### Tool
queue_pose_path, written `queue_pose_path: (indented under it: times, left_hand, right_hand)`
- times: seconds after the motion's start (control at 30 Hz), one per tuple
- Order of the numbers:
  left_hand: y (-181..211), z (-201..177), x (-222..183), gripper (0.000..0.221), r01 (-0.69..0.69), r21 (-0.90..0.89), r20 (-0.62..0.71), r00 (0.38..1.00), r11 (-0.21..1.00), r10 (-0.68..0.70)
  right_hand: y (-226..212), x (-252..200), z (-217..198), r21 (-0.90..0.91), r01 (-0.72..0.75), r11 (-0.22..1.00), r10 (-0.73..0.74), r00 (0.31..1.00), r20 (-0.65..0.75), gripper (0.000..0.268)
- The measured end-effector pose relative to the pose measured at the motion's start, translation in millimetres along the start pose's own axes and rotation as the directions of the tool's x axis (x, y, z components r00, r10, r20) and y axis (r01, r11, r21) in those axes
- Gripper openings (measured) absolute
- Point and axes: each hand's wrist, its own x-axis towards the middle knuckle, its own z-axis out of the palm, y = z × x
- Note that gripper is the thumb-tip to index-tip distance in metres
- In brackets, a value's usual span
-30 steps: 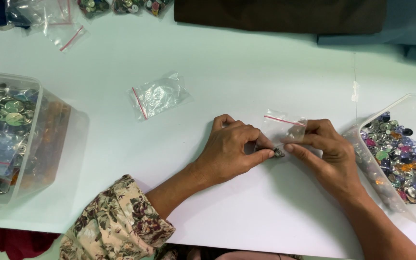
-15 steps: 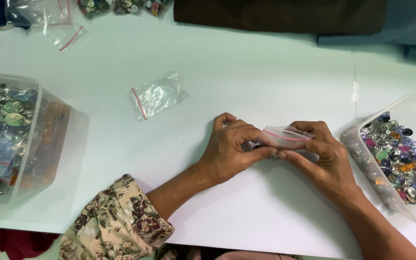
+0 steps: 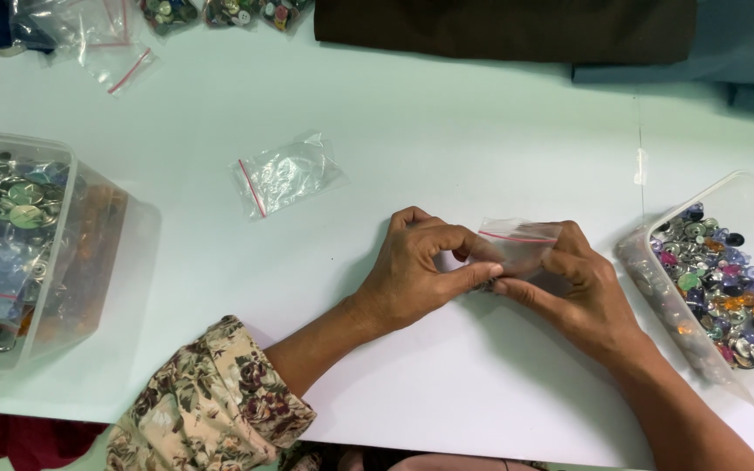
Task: Sorting various buttons from a large container and placing them into small individual plastic bags.
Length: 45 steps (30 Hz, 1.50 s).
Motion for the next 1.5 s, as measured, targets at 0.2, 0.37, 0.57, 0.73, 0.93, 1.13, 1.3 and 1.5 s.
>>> queue_pose_path:
  times: [0.2,0.37,0.57,0.73,0.93,1.13,1.3,1.5]
  left_hand:
    - [0,-7,4,0.012,-0.006,-0.038,-0.024,1.000,0.999,0.006]
    - [-1,1,0,0.011,-0.023,-0.019,-0.009,1.000,1.000,0.023]
    - [5,-3,2,0.011,-0.016,-0.032,-0.018,1.000,0.999,0.015]
    - [2,-1,2,0.011,-0.014,-0.027,-0.018,1.000,1.000,0.014]
    - [3,0,1,0.011,-0.019,-0.040,-0.008,1.000,0.999,0.019]
    - [2,2,0,0.008,-0.020,-0.030,0.012,1.000,0.999,0.021]
    - [2,1,0,0.007,-0.022,-0.011,0.002,1.000,1.000,0.022]
    - [1,6,-2,0.007,0.007,-0.001,-0.029,1.000,1.000,-0.007]
  right_hand:
    - [-27,7,-1,0.020,0.009,1.000,-0.010,0.999,0.032,0.016]
    - [-10,3,1,0.098,-0.005,0.995,0.010,0.999,-0.047,0.014]
    - [-6,7,-10,0.134,0.026,0.991,-0.015,0.997,-0.081,0.008]
    - [-16,6,-4,0.194,0.015,0.981,-0.005,0.999,-0.049,0.011]
    - [-32,9,3,0.122,0.008,0.993,-0.013,0.999,0.040,0.005]
    - [-15,3,3,0.027,-0.035,0.999,0.035,0.999,-0.003,0.019]
    - [-7,2,-1,0.062,-0.012,0.998,0.015,0.999,-0.047,0.015]
    - [-9,2,-9,0.091,0.027,0.995,-0.016,0.993,-0.113,0.031]
